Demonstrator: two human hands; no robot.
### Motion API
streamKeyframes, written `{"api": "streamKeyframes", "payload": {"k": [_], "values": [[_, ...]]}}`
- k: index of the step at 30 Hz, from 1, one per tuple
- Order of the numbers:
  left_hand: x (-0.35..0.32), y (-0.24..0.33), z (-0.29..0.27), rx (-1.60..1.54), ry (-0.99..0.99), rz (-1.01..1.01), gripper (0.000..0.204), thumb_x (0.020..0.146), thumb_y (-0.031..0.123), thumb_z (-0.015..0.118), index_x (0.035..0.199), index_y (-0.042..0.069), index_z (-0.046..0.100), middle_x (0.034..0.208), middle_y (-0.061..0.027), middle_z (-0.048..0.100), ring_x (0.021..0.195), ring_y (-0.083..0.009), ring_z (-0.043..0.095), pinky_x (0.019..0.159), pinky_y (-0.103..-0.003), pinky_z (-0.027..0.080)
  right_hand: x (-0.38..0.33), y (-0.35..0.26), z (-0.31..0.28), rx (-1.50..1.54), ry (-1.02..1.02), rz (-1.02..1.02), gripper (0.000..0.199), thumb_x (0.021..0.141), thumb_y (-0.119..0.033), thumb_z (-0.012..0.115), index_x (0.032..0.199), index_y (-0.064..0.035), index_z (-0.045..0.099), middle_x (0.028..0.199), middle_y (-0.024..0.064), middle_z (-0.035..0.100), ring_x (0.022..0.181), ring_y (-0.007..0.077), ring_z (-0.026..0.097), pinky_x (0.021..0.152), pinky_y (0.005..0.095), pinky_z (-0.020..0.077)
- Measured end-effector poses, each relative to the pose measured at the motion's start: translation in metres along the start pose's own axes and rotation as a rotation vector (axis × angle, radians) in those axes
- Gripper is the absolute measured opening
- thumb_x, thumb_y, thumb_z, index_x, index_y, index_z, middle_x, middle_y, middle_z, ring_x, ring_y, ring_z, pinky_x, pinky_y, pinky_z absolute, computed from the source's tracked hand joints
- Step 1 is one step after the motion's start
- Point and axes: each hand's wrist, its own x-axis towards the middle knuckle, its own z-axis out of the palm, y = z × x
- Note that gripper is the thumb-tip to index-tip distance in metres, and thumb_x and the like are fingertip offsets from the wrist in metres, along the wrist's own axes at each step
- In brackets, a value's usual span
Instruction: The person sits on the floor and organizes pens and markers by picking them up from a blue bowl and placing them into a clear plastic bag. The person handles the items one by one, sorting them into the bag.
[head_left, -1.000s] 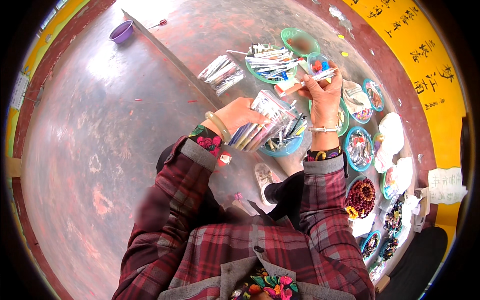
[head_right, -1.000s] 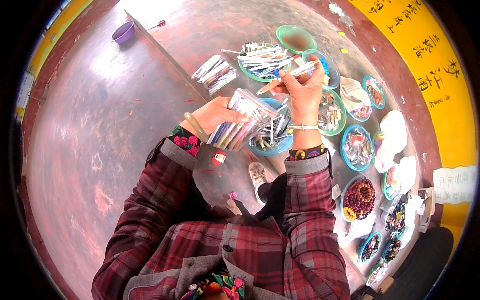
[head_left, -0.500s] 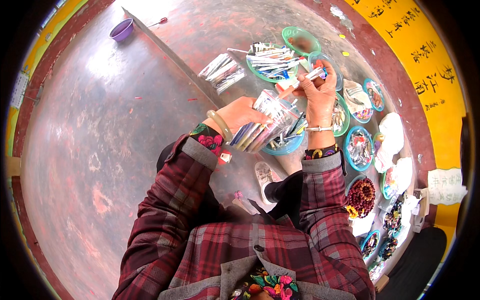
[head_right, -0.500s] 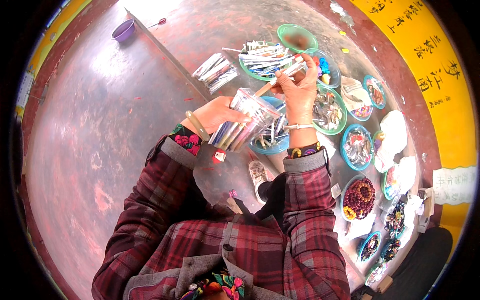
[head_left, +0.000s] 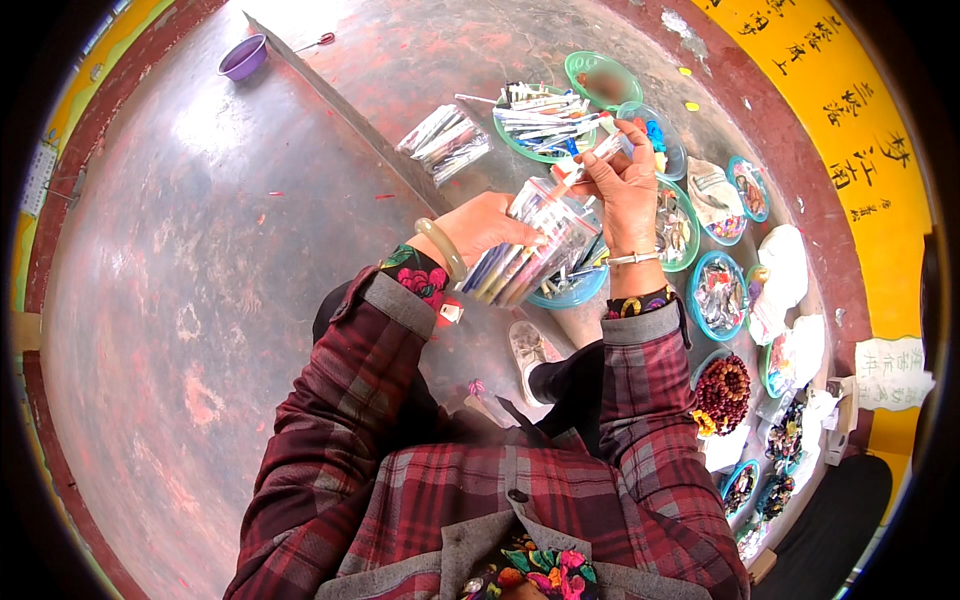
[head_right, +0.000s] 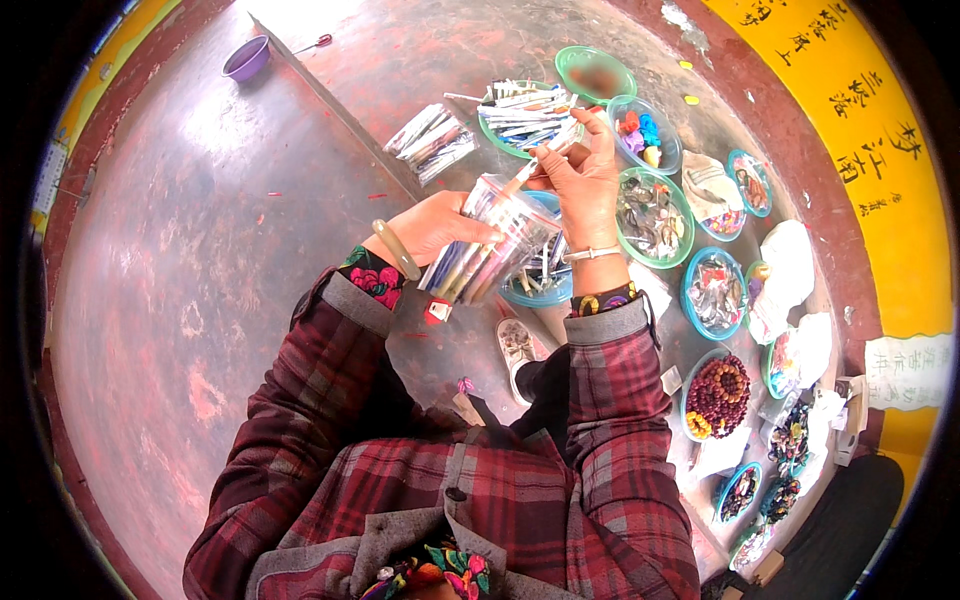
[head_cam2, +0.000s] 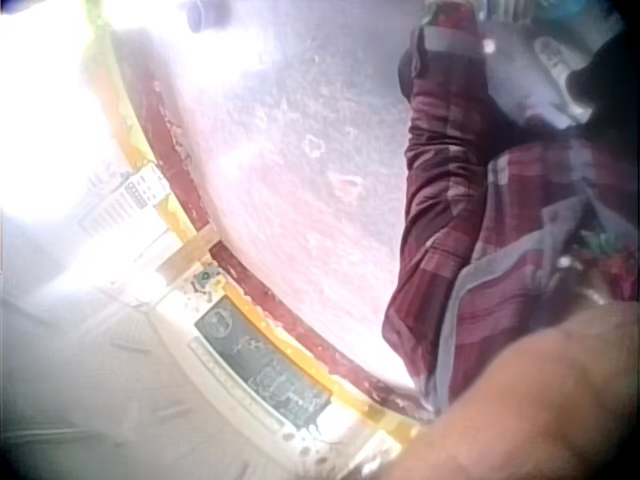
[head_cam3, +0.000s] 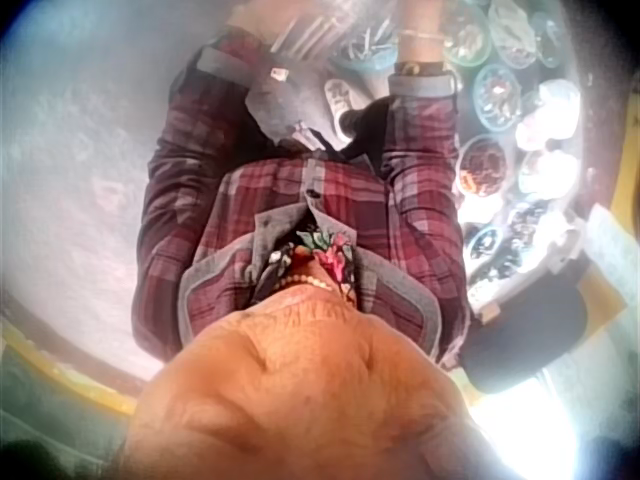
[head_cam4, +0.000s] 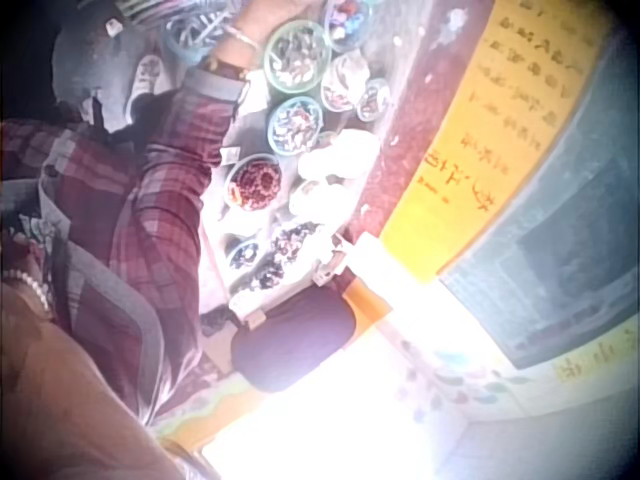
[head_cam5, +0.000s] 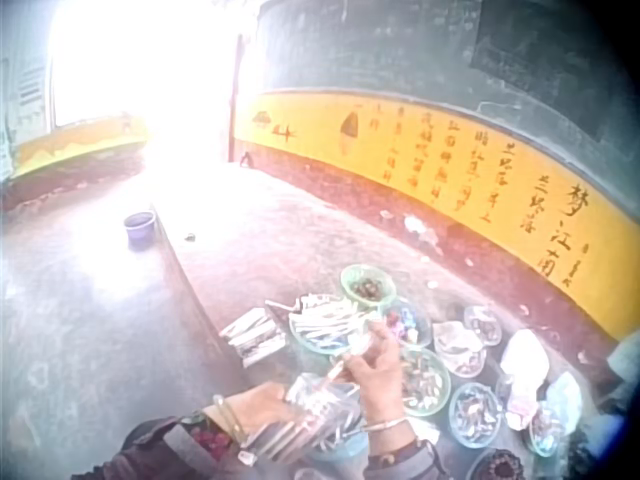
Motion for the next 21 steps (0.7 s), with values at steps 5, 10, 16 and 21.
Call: {"api": "streamKeyframes", "payload": {"k": [5, 10, 16, 21], "values": [[-0.003, 0.003, 0.004, -0.059, -0.003, 0.009, 0.030, 0.085, 0.009, 0.062, 0.111, -0.005, 0.056, 0.101, -0.0075, 0.063, 0.087, -0.0142, 0.061, 0.079, -0.028, 0.049, 0.002, -0.001, -0.007, 0.003, -0.015, -0.040, 0.048, 0.081, 0.003, 0.063, 0.123, -0.0085, 0.043, 0.079, 0.0075, 0.063, 0.066, 0.0127, 0.061, 0.056, 0.0225, 0.0524], [-0.001, 0.000, 0.005, -0.138, -0.011, 0.034, 0.030, 0.090, 0.014, 0.057, 0.114, -0.004, 0.054, 0.104, -0.0075, 0.062, 0.090, -0.0129, 0.060, 0.080, -0.028, 0.050, 0.003, 0.002, -0.008, -0.015, -0.059, -0.043, 0.048, 0.080, 0.005, 0.063, 0.122, -0.0086, 0.044, 0.081, 0.0086, 0.064, 0.067, 0.0130, 0.062, 0.057, 0.0226, 0.0517], [-0.005, 0.004, 0.009, -0.105, 0.021, 0.103, 0.032, 0.093, 0.018, 0.054, 0.116, -0.004, 0.053, 0.103, -0.0067, 0.061, 0.090, -0.0113, 0.060, 0.079, -0.027, 0.050, -0.001, 0.001, 0.000, -0.032, -0.062, -0.011, 0.051, 0.079, 0.006, 0.064, 0.123, -0.0078, 0.043, 0.082, 0.0090, 0.064, 0.071, 0.0131, 0.062, 0.058, 0.0230, 0.0518], [0.000, -0.002, 0.002, -0.029, 0.041, 0.133, 0.033, 0.094, 0.023, 0.052, 0.114, -0.004, 0.053, 0.102, -0.0061, 0.061, 0.089, -0.0103, 0.059, 0.078, -0.026, 0.049, -0.003, 0.006, 0.004, -0.017, -0.112, 0.013, 0.051, 0.077, 0.006, 0.066, 0.121, -0.0081, 0.045, 0.080, 0.0079, 0.064, 0.073, 0.0129, 0.062, 0.062, 0.0241, 0.0517]]}}
